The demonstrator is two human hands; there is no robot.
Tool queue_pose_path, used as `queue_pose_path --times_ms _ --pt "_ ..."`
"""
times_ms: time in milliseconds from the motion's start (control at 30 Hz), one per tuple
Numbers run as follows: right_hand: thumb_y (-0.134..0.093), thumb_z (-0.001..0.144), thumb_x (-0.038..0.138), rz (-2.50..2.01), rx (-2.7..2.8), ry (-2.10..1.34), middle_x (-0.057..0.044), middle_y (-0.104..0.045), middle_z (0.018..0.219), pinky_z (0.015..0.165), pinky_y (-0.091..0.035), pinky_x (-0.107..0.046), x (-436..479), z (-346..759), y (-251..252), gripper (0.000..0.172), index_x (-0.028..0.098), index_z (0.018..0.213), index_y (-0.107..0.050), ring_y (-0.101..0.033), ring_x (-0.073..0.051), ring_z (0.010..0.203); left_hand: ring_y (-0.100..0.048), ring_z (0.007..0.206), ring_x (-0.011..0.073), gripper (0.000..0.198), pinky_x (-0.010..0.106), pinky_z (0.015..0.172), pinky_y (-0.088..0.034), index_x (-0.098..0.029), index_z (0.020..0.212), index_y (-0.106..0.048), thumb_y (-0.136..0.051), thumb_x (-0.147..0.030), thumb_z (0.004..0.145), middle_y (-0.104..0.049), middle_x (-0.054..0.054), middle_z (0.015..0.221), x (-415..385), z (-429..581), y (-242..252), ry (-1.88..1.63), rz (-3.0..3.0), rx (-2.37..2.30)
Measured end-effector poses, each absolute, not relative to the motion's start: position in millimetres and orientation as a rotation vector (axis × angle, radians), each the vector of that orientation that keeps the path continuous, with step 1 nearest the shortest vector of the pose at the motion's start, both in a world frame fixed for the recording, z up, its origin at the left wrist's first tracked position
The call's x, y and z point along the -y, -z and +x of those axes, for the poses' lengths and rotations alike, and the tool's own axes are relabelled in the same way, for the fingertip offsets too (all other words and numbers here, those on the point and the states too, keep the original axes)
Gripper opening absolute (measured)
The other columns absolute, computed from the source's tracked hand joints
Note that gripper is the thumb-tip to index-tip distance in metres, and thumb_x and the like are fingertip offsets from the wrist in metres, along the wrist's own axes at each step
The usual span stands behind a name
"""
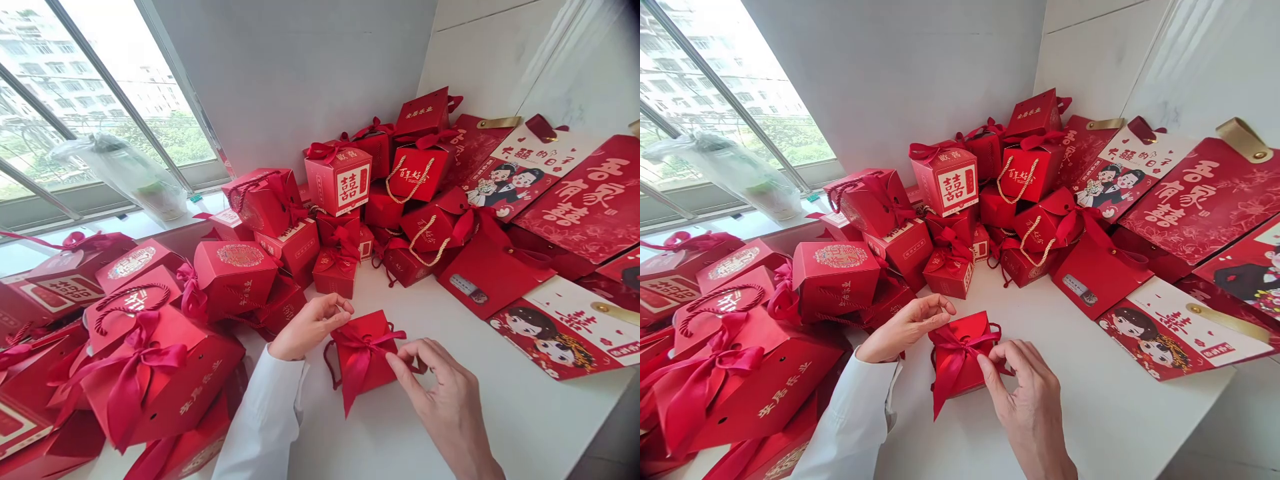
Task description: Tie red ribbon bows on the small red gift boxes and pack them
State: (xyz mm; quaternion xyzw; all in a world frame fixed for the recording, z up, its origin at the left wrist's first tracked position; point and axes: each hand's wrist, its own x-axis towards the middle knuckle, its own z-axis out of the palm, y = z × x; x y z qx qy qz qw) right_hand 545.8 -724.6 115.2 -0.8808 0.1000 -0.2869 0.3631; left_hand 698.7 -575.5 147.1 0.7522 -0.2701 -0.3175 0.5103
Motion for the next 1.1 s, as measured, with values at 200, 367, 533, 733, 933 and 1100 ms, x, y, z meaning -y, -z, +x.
queue_pose_path --times_ms 200,367,533,733,933,1100 --pt "-0.052 0.086 0.04 -1.958 -0.393 0.49 0.005 -0.055 0.058 0.045 -0.042 -0.018 709.2 536.6 -122.3 0.017 0.023 0.088 -0.053 -0.05 -0.01 0.046 -0.03 0.057 0.0082 0.037 0.021 0.052 -0.025 -0.014 0.09 -0.057 -0.055 -0.05 0.082 -0.039 -0.004 0.065 575.1 700.0 -145.7 0.787 1.797 0.655" --pt "-0.05 0.085 0.041 -1.862 -0.439 0.408 0.008 -0.048 0.053 0.043 -0.039 -0.02 704.5 535.2 -110.8 0.023 0.023 0.099 -0.051 -0.044 -0.01 0.039 -0.032 0.057 0.0089 0.039 0.022 0.053 -0.025 -0.014 0.092 -0.056 -0.055 -0.051 0.081 -0.039 -0.005 0.063 576.7 699.9 -143.5 0.815 1.8 0.659" --pt "-0.048 0.084 0.036 -1.911 -0.452 0.427 0.009 -0.038 0.054 0.041 -0.034 -0.02 706.3 537.5 -104.4 0.018 0.023 0.097 -0.049 -0.036 -0.01 0.04 -0.034 0.058 0.009 0.035 0.022 0.055 -0.028 -0.014 0.09 -0.056 -0.055 -0.048 0.081 -0.041 -0.003 0.065 579.6 700.5 -137.2 0.792 1.794 0.664" --pt "-0.047 0.083 0.033 -1.98 -0.431 0.483 0.008 -0.033 0.055 0.044 -0.033 -0.019 705.6 537.0 -104.0 0.018 0.023 0.098 -0.05 -0.032 -0.011 0.046 -0.034 0.057 0.0087 0.034 0.022 0.054 -0.027 -0.014 0.09 -0.056 -0.057 -0.047 0.08 -0.042 -0.004 0.062 580.3 700.8 -135.2 0.805 1.783 0.65" --pt "-0.047 0.086 0.039 -1.913 -0.407 0.437 0.007 -0.04 0.053 0.042 -0.03 -0.02 700.0 533.6 -107.3 0.019 0.024 0.095 -0.052 -0.036 -0.011 0.045 -0.031 0.056 0.0077 0.031 0.021 0.053 -0.024 -0.014 0.089 -0.056 -0.056 -0.044 0.082 -0.04 -0.005 0.061 579.1 700.7 -136.5 0.772 1.766 0.645" --pt "-0.05 0.085 0.048 -1.84 -0.485 0.413 0.006 -0.047 0.051 0.042 -0.034 -0.02 702.7 526.5 -114.2 0.027 0.024 0.097 -0.052 -0.045 -0.012 0.045 -0.037 0.06 0.0085 0.029 0.02 0.055 -0.03 -0.014 0.087 -0.058 -0.054 -0.042 0.083 -0.048 -0.002 0.07 576.2 697.6 -149.5 0.684 1.904 0.703"
